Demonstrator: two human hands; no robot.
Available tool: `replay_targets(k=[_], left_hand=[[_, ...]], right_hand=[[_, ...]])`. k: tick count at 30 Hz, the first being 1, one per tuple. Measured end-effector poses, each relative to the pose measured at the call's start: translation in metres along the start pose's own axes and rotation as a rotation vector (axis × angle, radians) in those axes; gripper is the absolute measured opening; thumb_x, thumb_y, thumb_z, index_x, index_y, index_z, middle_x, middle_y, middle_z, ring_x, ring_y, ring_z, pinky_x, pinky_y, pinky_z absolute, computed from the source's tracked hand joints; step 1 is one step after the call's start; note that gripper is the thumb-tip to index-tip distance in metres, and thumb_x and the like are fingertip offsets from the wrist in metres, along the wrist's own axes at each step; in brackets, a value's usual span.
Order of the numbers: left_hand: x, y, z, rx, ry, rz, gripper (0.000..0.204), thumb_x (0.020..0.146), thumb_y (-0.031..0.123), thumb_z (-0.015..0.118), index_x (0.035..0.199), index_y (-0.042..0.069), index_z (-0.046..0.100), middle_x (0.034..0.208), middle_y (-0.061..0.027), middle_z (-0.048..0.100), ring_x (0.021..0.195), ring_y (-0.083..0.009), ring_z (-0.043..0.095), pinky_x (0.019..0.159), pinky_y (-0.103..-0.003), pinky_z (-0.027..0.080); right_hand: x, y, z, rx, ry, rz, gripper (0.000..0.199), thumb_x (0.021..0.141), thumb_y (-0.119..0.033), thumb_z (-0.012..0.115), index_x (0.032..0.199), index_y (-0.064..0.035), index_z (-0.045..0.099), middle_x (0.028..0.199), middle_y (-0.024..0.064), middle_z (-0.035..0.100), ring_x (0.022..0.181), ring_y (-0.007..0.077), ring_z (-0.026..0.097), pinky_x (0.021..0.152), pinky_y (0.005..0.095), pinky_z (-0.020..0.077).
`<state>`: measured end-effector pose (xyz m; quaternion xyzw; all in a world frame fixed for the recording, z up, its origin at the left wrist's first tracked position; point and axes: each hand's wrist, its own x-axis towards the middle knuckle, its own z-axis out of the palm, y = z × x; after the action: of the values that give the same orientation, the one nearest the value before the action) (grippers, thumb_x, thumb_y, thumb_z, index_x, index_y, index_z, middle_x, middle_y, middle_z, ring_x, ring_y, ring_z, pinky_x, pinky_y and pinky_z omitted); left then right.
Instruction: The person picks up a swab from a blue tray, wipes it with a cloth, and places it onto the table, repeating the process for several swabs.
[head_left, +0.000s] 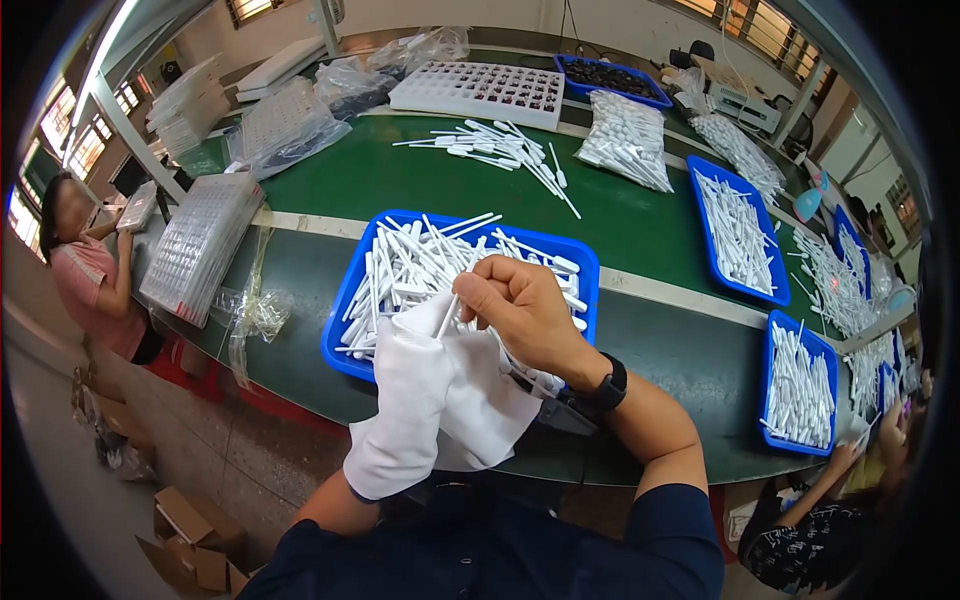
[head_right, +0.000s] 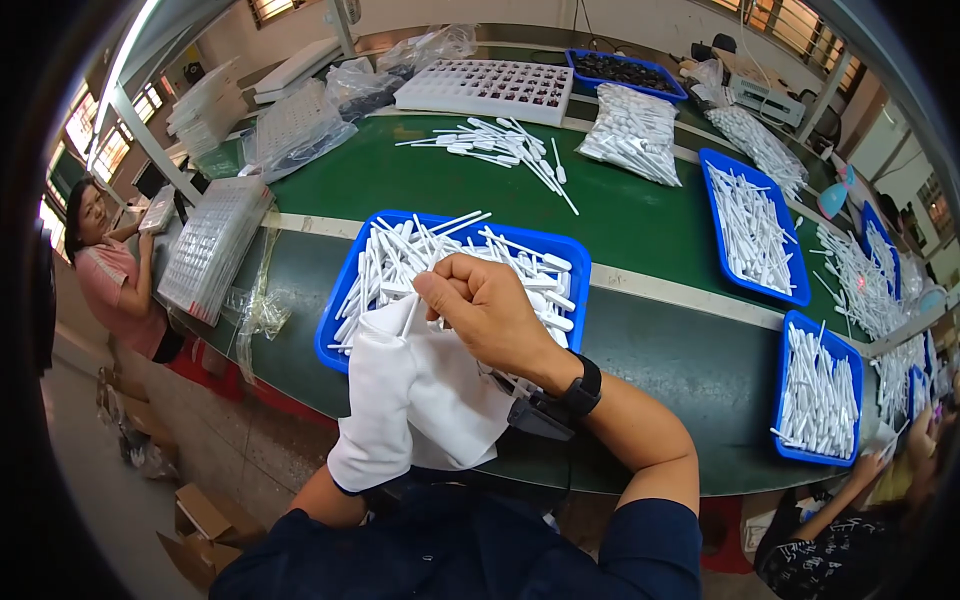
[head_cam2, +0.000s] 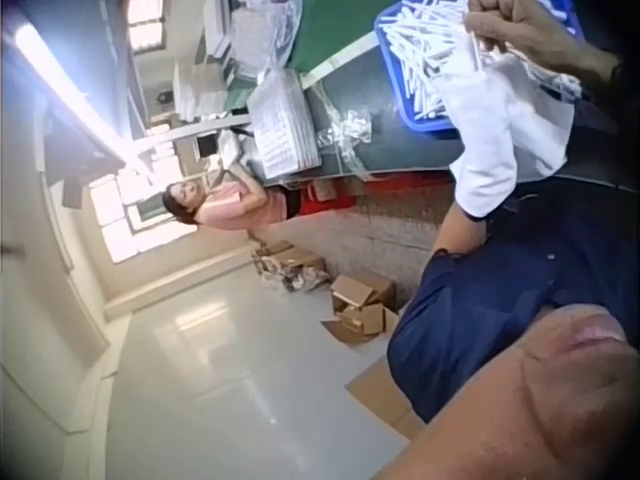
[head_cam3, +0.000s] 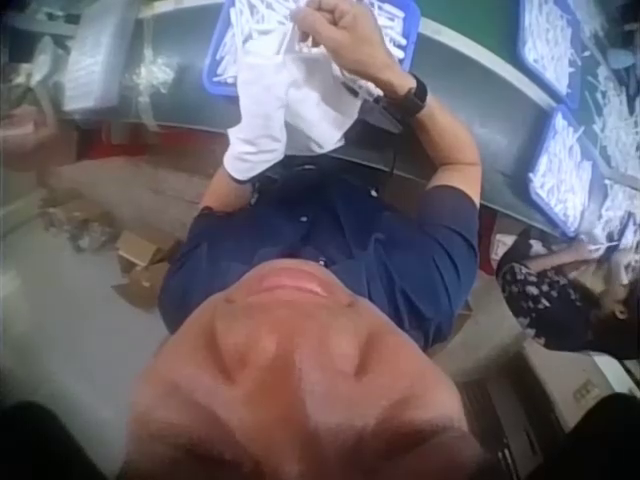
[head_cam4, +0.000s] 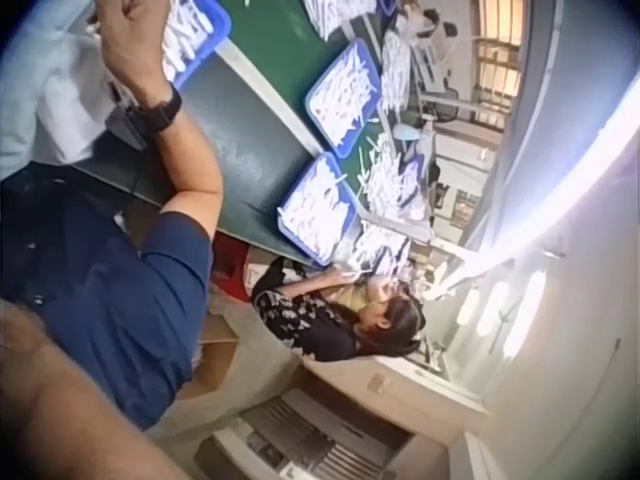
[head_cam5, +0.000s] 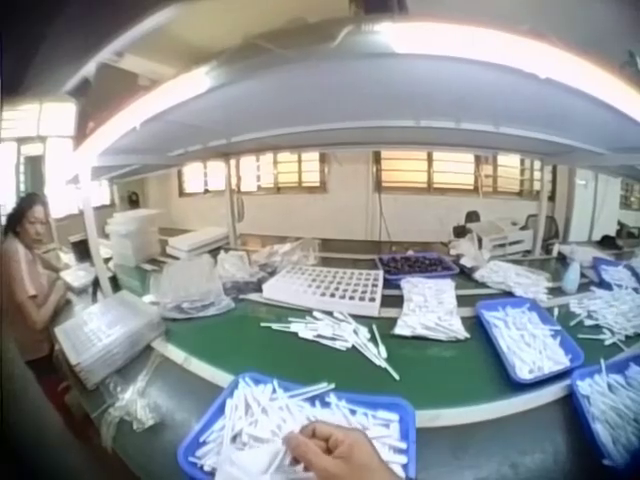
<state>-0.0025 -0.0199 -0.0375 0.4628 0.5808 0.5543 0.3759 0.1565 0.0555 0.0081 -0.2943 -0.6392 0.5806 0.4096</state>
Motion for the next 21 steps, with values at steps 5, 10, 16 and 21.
replay_targets(k=[5, 10, 16, 21], left_hand=[[-0.008, 0.005, -0.007, -0.085, -0.042, 0.082, 0.024, 0.091, -0.003, 0.059, 0.115, -0.001, 0.062, 0.101, -0.0079, 0.066, 0.089, -0.0158, 0.063, 0.075, -0.029, 0.053], [-0.020, 0.070, -0.012, 0.320, -0.157, 0.341, 0.036, 0.089, 0.000, 0.063, 0.124, 0.001, 0.066, 0.102, -0.0136, 0.068, 0.091, -0.0237, 0.066, 0.078, -0.030, 0.053], [-0.020, 0.073, -0.028, 0.537, -0.262, 0.655, 0.028, 0.085, 0.009, 0.072, 0.111, 0.003, 0.066, 0.099, -0.0165, 0.066, 0.088, -0.0340, 0.066, 0.076, -0.036, 0.054], [-0.027, 0.071, -0.035, 0.500, -0.224, 0.492, 0.018, 0.088, 0.017, 0.072, 0.100, 0.006, 0.064, 0.095, -0.0170, 0.065, 0.089, -0.0355, 0.066, 0.075, -0.040, 0.054]], right_hand=[[0.001, 0.005, 0.005, 0.271, 0.050, -0.016, 0.025, 0.106, -0.023, 0.062, 0.099, 0.0005, 0.066, 0.085, 0.0084, 0.072, 0.072, 0.0133, 0.068, 0.069, 0.0254, 0.0549], [0.003, 0.007, 0.004, 0.278, 0.066, 0.068, 0.024, 0.106, -0.022, 0.061, 0.102, 0.0008, 0.066, 0.084, 0.0099, 0.072, 0.074, 0.0164, 0.070, 0.070, 0.0272, 0.0569], [0.019, 0.011, -0.027, -0.102, -0.015, 0.267, 0.025, 0.104, -0.021, 0.062, 0.097, 0.0012, 0.068, 0.079, 0.0082, 0.071, 0.073, 0.0142, 0.069, 0.066, 0.0271, 0.0544], [0.041, 0.010, -0.013, -0.705, -0.098, 0.077, 0.027, 0.099, -0.025, 0.067, 0.093, 0.0013, 0.071, 0.076, 0.0102, 0.072, 0.071, 0.0188, 0.070, 0.066, 0.0329, 0.0536]])
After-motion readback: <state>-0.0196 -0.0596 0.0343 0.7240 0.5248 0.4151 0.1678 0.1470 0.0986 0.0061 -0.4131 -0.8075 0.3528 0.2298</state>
